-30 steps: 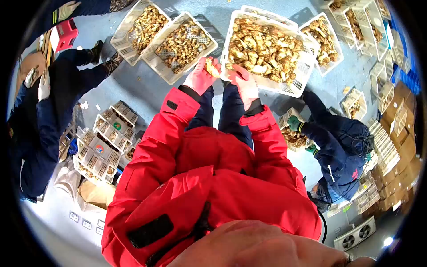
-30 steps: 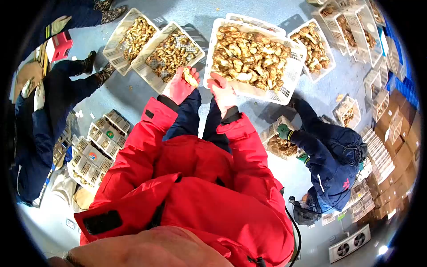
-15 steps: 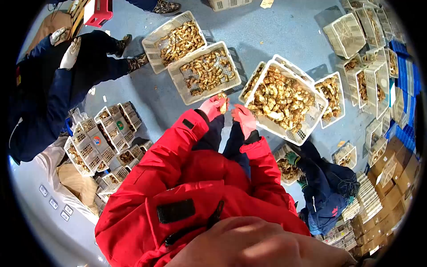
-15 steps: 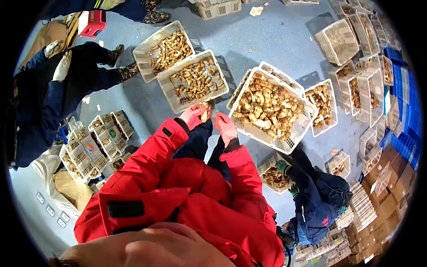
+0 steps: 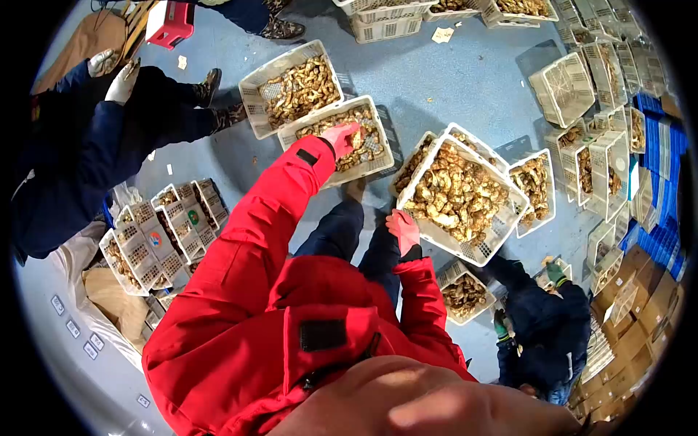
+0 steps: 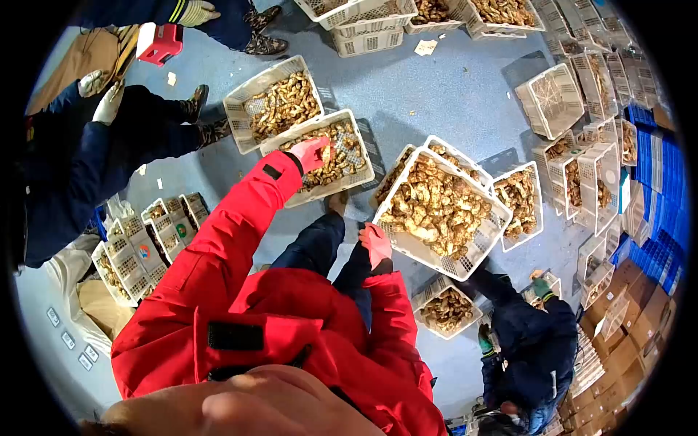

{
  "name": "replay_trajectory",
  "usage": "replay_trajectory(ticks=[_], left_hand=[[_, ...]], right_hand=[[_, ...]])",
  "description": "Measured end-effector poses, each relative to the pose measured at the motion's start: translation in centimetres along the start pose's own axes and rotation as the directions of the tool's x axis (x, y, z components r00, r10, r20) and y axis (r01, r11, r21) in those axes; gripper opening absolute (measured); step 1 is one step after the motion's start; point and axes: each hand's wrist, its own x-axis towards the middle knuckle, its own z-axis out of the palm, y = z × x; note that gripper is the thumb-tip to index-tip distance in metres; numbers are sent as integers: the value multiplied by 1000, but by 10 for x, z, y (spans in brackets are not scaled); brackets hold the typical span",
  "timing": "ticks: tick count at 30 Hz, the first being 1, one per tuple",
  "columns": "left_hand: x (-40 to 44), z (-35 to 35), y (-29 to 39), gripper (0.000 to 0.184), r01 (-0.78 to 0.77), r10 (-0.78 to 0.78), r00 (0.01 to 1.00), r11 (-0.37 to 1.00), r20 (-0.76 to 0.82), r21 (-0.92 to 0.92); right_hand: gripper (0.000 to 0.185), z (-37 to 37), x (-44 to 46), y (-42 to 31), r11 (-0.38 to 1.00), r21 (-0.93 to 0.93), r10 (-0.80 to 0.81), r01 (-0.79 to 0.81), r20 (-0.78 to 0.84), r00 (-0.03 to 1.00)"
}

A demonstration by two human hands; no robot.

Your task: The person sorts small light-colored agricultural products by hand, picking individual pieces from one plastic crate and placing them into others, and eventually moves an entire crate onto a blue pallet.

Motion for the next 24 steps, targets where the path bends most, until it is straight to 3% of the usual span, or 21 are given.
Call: replay_trajectory(ticks=[1,3,4,5,6,7,8,9,10,11,13,14,16,17,19,24], left_hand=[[11,-6,1,21,30,-32,997,999,76,26],[18,2,26,20,16,-18,996,1000,86,24],[21,16,40,17,-92,93,996,992,4,-89],[36,10,63,14,-161,164,971,986,173,-32],[52,13,92,14,-336,276,906,929,322,152],[69,16,120,14,-530,376,806,803,458,272],[63,30,151,22,-743,549,668,465,503,481],[43,59,178,31,-620,555,729,784,401,41],[23,89,205,41,-390,554,779,795,294,-465],[12,104,214,47,-472,582,788,780,201,-410],[6,111,215,46,-446,513,850,822,121,-353],[35,67,213,44,21,342,866,706,366,-708],[79,37,176,42,363,160,829,576,536,-733],[71,41,144,43,200,111,892,772,439,-603],[38,41,83,46,-96,132,961,984,245,-151],[-10,24,-70,40,225,-228,973,971,-26,-82]], right_hand=[[30,-11,5,6,996,92,-27,19,91,996],[30,-11,7,15,995,4,-103,103,-28,994],[30,-10,8,19,989,-44,-141,138,-87,986],[30,-5,7,16,987,-121,-124,108,-132,983],[31,5,3,8,978,-194,-108,72,-180,978],[31,18,-3,0,965,-259,-93,30,-232,968],[33,29,-8,-6,944,-329,-101,9,-265,959],[34,27,-5,-3,956,-294,-79,-10,-287,955],[34,24,-3,2,966,-257,-54,-28,-309,950],[34,22,-1,5,974,-222,-31,-45,-327,944],[38,21,4,9,978,-192,5,-79,-361,932],[36,22,9,11,977,-201,-4,-69,-342,940],[34,17,11,14,955,-289,-37,-65,-334,942],[33,17,12,10,923,-377,-51,-78,-322,945],[31,31,1,-3,967,-249,-49,-48,-367,929],[30,-11,-9,8,968,-250,-83,-22,-404,911]])
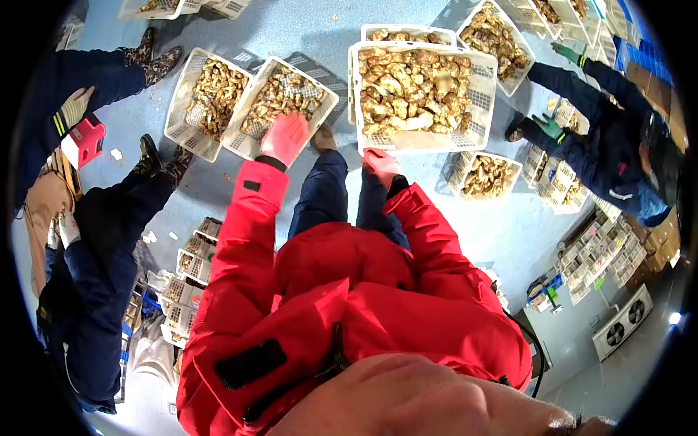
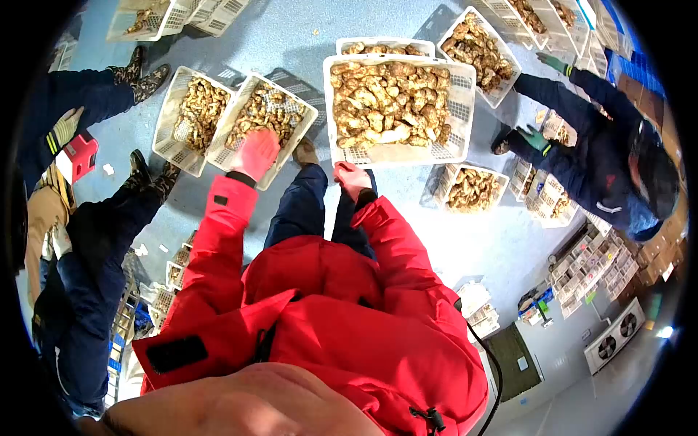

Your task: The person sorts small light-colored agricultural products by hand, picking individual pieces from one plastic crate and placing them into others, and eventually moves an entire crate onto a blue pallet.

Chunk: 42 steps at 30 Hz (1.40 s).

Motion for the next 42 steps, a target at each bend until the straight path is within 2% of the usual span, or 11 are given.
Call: replay_trajectory(ticks=[4,6,10,15,19,25,29,31,33,35,42], left_hand=[[-23,-26,-86,44,195,-194,981,977,-30,84],[-30,-33,-112,45,260,-263,965,949,-8,177],[-37,-18,-135,42,260,-232,965,913,-123,314],[-31,-17,-155,39,189,-189,982,972,-12,138],[-33,12,-175,41,195,-192,981,962,-32,191],[-14,55,-223,41,187,-196,981,931,-2,315],[-3,58,-246,42,241,-246,968,876,-43,417],[-1,49,-253,46,171,-174,984,873,-36,457],[-8,48,-248,57,189,-188,981,887,-44,421],[-8,43,-246,63,229,-202,973,888,-109,399],[-10,25,-247,47,344,-356,933,851,-46,397]], right_hand=[[26,-49,24,-10,969,-247,-44,-4,-186,982],[29,-85,58,5,865,-497,-276,72,-351,895],[55,-109,71,-43,293,-956,-483,21,-130,866],[53,-97,109,-48,-132,-990,-309,52,90,947],[25,-104,119,-57,86,-996,-336,-28,-55,940],[31,-193,118,-35,618,-770,-446,156,-181,876],[36,-256,97,-54,676,-712,-212,-188,-433,876],[30,-280,108,-32,703,-692,-266,-161,-466,844],[22,-299,134,10,988,-146,-81,44,-259,962],[18,-275,125,13,993,74,-73,89,-194,978],[26,-166,95,16,929,357,-158,103,129,979]])
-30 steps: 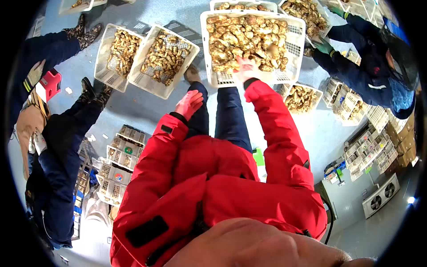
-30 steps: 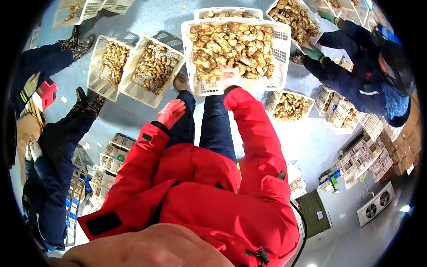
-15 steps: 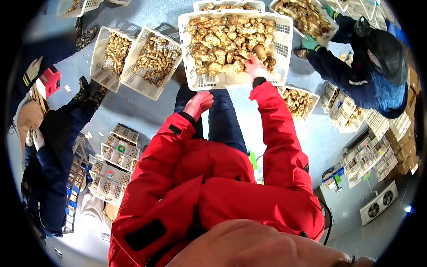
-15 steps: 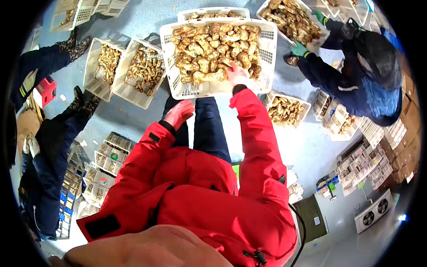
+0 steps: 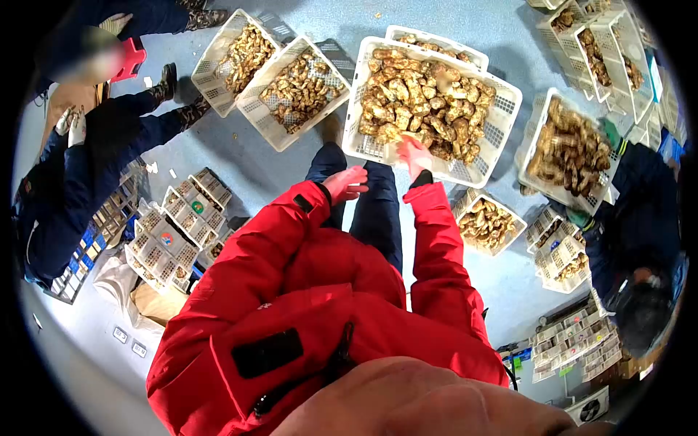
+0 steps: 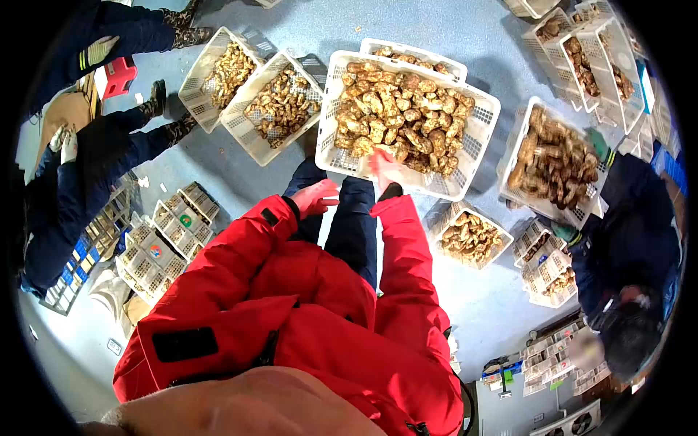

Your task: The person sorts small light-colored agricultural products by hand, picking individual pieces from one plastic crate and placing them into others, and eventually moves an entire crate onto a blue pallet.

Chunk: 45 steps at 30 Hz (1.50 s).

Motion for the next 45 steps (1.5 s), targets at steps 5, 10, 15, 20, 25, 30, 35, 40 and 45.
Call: replay_trajectory(ticks=[5,10,15,20,25,30,35,40,45], left_hand=[[-3,1,-5,41,-58,70,985,995,-158,76],[-8,-43,-7,22,-103,91,990,988,-111,-112],[-39,-71,5,19,-159,150,984,981,-92,-107],[-81,-106,13,35,-209,206,950,978,-235,13],[-139,-133,41,37,-287,296,918,955,-264,75],[-165,-174,54,42,-279,300,910,954,-286,113],[-194,-177,69,60,-315,382,835,922,-395,226],[-186,-191,82,71,-404,455,800,890,-390,211],[-185,-191,85,48,-365,369,882,928,-293,71]], right_hand=[[28,53,5,17,944,-325,68,-63,2,998],[26,52,0,13,926,-350,138,-145,-46,989],[25,17,-5,25,971,-156,191,-180,58,980],[23,28,-38,33,894,-403,162,-198,-121,979],[21,58,-76,35,934,-140,325,-329,-51,944],[25,95,-118,14,942,-269,207,-202,-8,978],[31,96,-133,6,984,-125,148,-126,192,970],[29,137,-171,-23,779,-619,57,-101,-91,994],[31,149,-190,-39,734,-633,23,-246,-338,941]])
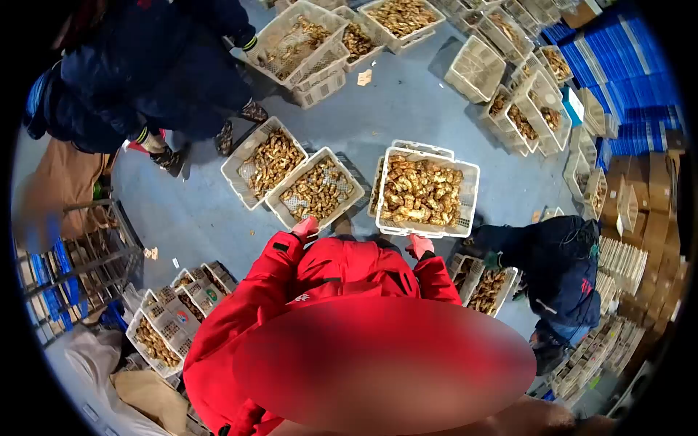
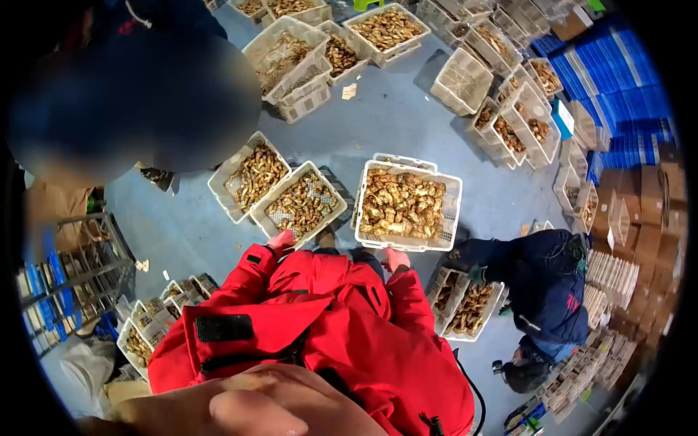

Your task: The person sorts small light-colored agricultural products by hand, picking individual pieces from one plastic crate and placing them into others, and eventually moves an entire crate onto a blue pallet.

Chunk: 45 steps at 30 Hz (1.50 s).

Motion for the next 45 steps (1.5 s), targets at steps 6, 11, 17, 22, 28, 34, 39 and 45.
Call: replay_trajectory(ticks=[6,11,17,22,28,34,39,45], left_hand=[[82,-47,-17,31,-510,294,808,783,511,356],[29,-3,21,27,39,-44,999,987,26,158],[19,38,34,33,-119,138,989,960,-57,253],[50,38,23,35,-79,8,945,975,327,206],[-11,71,31,27,-77,63,994,981,85,176],[-10,48,15,30,30,-33,996,999,77,40],[-19,44,4,42,9,-6,999,996,-33,88],[-15,45,2,44,-52,51,999,995,19,90]], right_hand=[[39,-3,10,8,946,-321,-96,46,-142,985],[29,-2,-9,-16,1000,-18,25,-25,28,999],[30,-5,59,60,990,91,-108,110,-31,994],[42,-21,61,78,995,-60,-77,74,-54,996],[35,-28,19,46,936,334,55,-107,161,985],[31,-34,32,32,970,244,-46,7,154,987],[38,-31,38,30,982,181,-99,62,201,975],[38,-29,33,39,952,304,-97,24,226,969]])
